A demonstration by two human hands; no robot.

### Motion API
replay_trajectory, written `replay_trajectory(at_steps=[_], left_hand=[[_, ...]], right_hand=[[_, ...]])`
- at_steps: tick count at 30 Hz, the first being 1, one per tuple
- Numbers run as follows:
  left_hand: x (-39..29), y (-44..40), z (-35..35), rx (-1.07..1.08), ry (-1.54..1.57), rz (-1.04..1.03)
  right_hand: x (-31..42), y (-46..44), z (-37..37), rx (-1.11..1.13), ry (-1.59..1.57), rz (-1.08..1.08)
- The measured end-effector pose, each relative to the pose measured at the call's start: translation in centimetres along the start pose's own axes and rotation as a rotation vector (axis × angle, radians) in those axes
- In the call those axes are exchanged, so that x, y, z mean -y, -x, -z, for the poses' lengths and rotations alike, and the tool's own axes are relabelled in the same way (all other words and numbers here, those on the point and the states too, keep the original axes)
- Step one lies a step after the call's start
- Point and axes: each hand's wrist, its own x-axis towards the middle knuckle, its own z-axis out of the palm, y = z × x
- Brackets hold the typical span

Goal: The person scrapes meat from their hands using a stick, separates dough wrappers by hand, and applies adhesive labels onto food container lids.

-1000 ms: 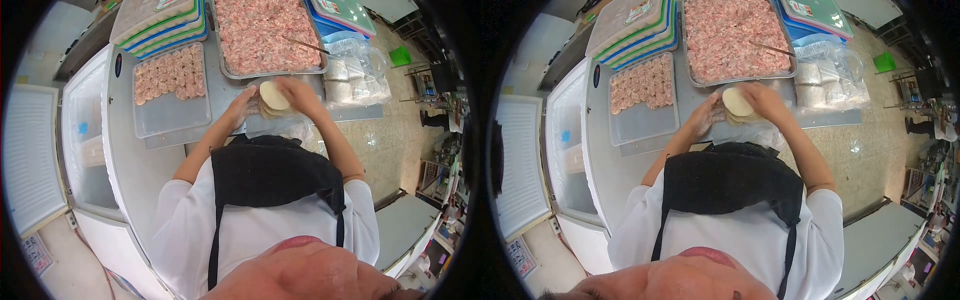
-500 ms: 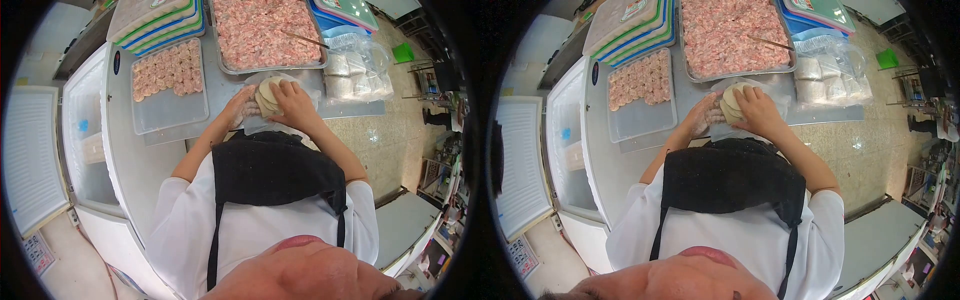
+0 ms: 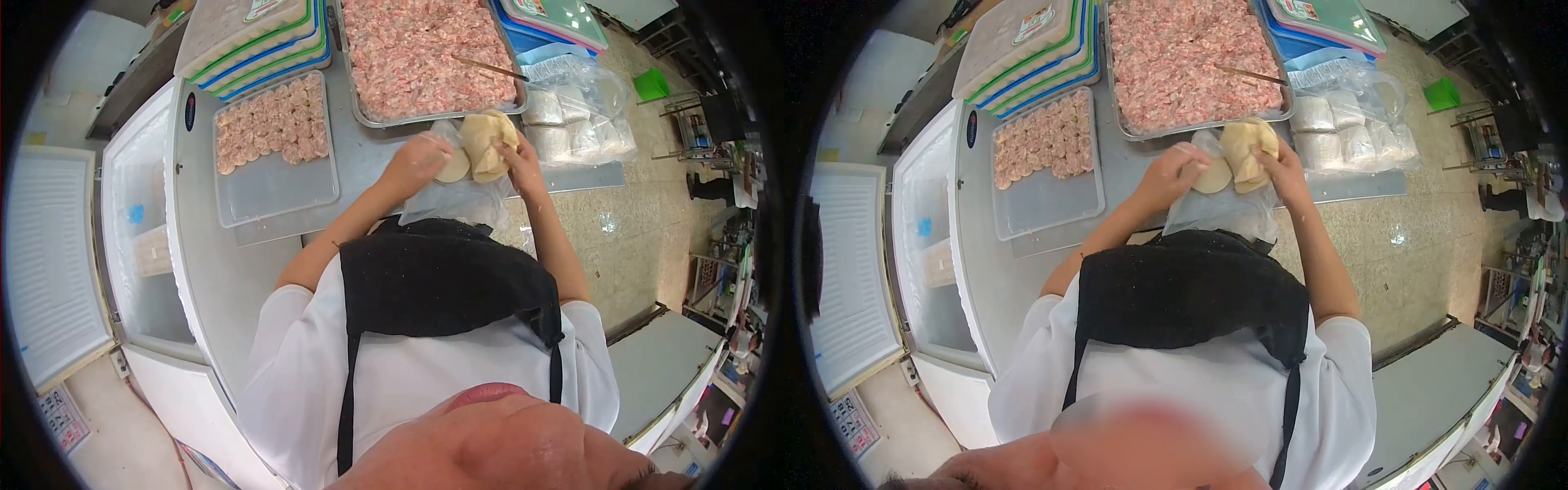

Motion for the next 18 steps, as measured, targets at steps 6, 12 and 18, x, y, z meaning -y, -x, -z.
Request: replay_trajectory(at_steps=[6, 12, 18], left_hand=[[-1.4, -1.3, -3.5, 0.110, -0.307, -0.239], [-0.4, 0.1, -2.6, 0.152, -0.541, -0.060], [3.4, 4.5, 1.2, 0.110, -0.634, 0.008]], right_hand=[[-1.7, 1.5, 2.1, -0.055, -0.610, -0.265], [-1.8, 1.8, 0.4, -0.022, 0.100, -0.075], [-2.8, 0.2, 3.4, -0.077, 0.361, -0.031]])
